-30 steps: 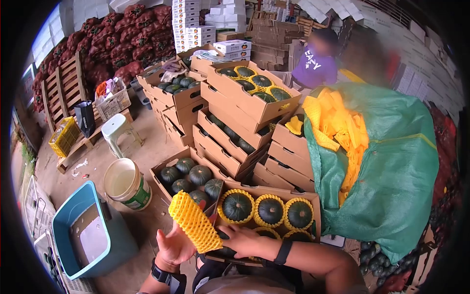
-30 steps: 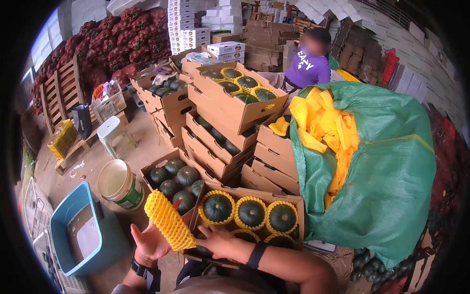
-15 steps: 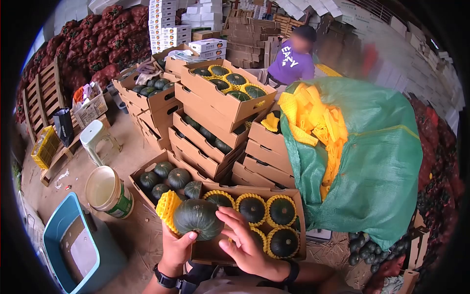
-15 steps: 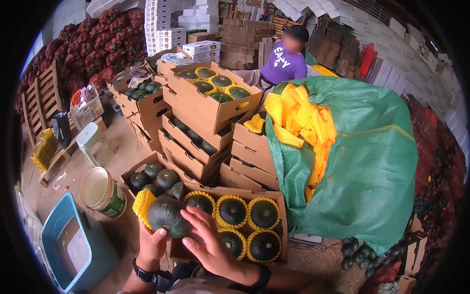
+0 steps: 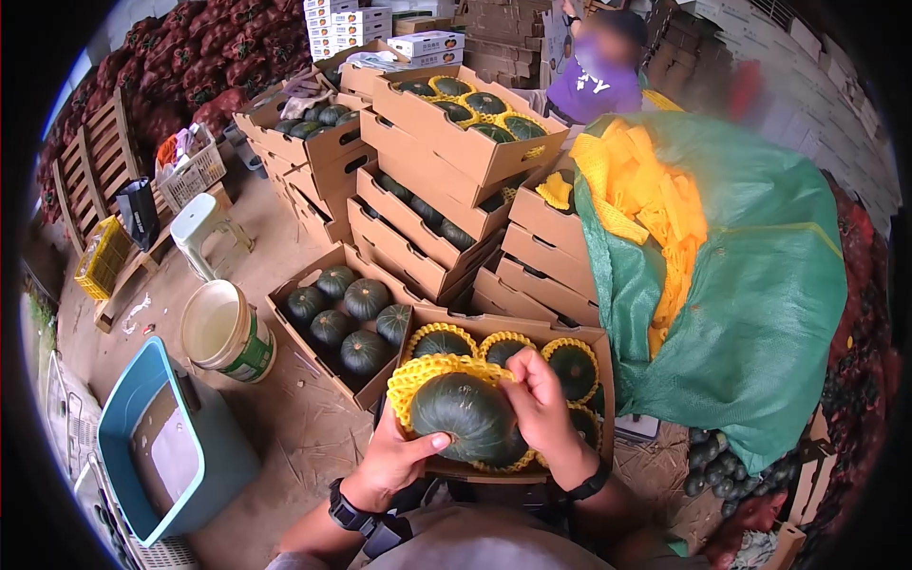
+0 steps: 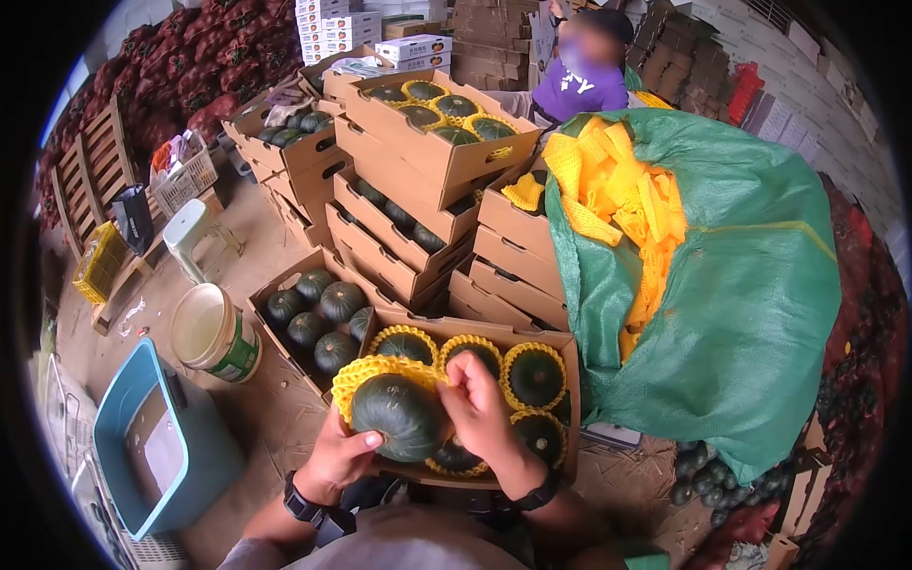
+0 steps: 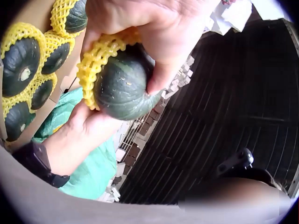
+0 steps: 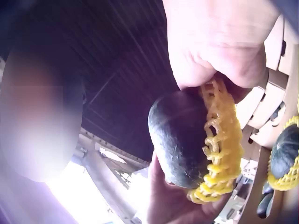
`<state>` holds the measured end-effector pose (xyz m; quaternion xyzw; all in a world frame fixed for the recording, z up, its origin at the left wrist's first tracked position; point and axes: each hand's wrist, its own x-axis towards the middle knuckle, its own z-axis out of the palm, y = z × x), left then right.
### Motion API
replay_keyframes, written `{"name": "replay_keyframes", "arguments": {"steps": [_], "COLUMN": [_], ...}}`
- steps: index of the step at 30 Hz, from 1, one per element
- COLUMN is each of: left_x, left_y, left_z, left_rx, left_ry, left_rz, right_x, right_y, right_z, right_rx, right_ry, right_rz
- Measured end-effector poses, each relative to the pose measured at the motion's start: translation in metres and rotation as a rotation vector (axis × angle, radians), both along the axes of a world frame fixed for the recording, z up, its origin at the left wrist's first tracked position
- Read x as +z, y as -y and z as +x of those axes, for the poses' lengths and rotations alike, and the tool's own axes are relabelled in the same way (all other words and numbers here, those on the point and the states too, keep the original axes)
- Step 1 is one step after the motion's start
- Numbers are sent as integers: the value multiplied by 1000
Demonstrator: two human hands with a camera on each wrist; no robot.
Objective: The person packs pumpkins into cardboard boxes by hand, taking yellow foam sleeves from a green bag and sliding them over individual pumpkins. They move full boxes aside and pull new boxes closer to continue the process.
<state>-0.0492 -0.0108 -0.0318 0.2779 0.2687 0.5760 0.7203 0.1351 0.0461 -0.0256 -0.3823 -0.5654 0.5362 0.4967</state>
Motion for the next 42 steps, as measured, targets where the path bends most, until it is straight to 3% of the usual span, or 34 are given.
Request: {"name": "replay_keyframes", "arguments": {"steps": [2,4,7,10,11,12,13,14,15,18,20,21,24,25,28,29,30,32,33,34,36,37,38,40,42], "left_x": [-7,-10,-19,-22,-25,-28,-25,-25,-25,-15,-13,-19,-20,-35,-35,-29,-31,-26,-21,-7,-9,-17,-24,-36,-53], "left_y": [-4,-5,-9,-11,-11,-11,-8,-9,-11,-12,-12,-11,-3,2,10,9,10,13,17,17,7,11,11,16,20], "left_z": [9,14,15,11,8,7,8,6,4,0,-4,-8,-3,-6,-2,-6,-7,-8,-16,-25,-62,-68,-67,-65,-74], "left_rx": [173,267,398,427,396,362,332,309,288,249,232,185,148,35,-112,-100,-160,-130,-180,-190,-237,-33,72,-229,-227], "left_ry": [-147,-307,-453,-530,-560,-589,-663,-593,-522,-418,-360,-442,129,181,461,181,153,61,78,-49,-403,-719,-1228,-1750,-1613], "left_rz": [60,76,136,163,175,186,251,220,190,124,44,85,-13,-44,-58,-143,-245,-156,-131,-130,19,-18,38,23,-4], "right_x": [-4,-2,-24,-13,-7,-12,-18,-24,-30,-25,-17,-18,-8,-7,-10,-3,-1,-1,0,-7,-11,-6,-13,-33,-47], "right_y": [-1,-1,3,11,6,4,1,-3,-7,8,18,19,25,23,25,25,25,17,8,-4,-5,-1,0,0,0], "right_z": [-2,-7,-17,-20,-20,-24,-24,-23,-20,-27,-26,-26,-29,-28,-27,-30,-32,-29,-21,-10,-13,-18,-23,-33,-42], "right_rx": [-304,-430,-426,-327,-310,-234,-47,139,197,153,153,140,75,149,143,216,260,289,410,558,510,419,373,409,464], "right_ry": [242,395,288,390,477,331,3,-326,-422,-462,-132,-136,-358,-482,556,595,663,530,438,276,-177,-183,-142,136,455], "right_rz": [432,750,432,412,509,379,32,-312,-402,-390,-46,-69,-236,-294,431,527,634,486,378,167,-83,-126,-91,82,389]}}
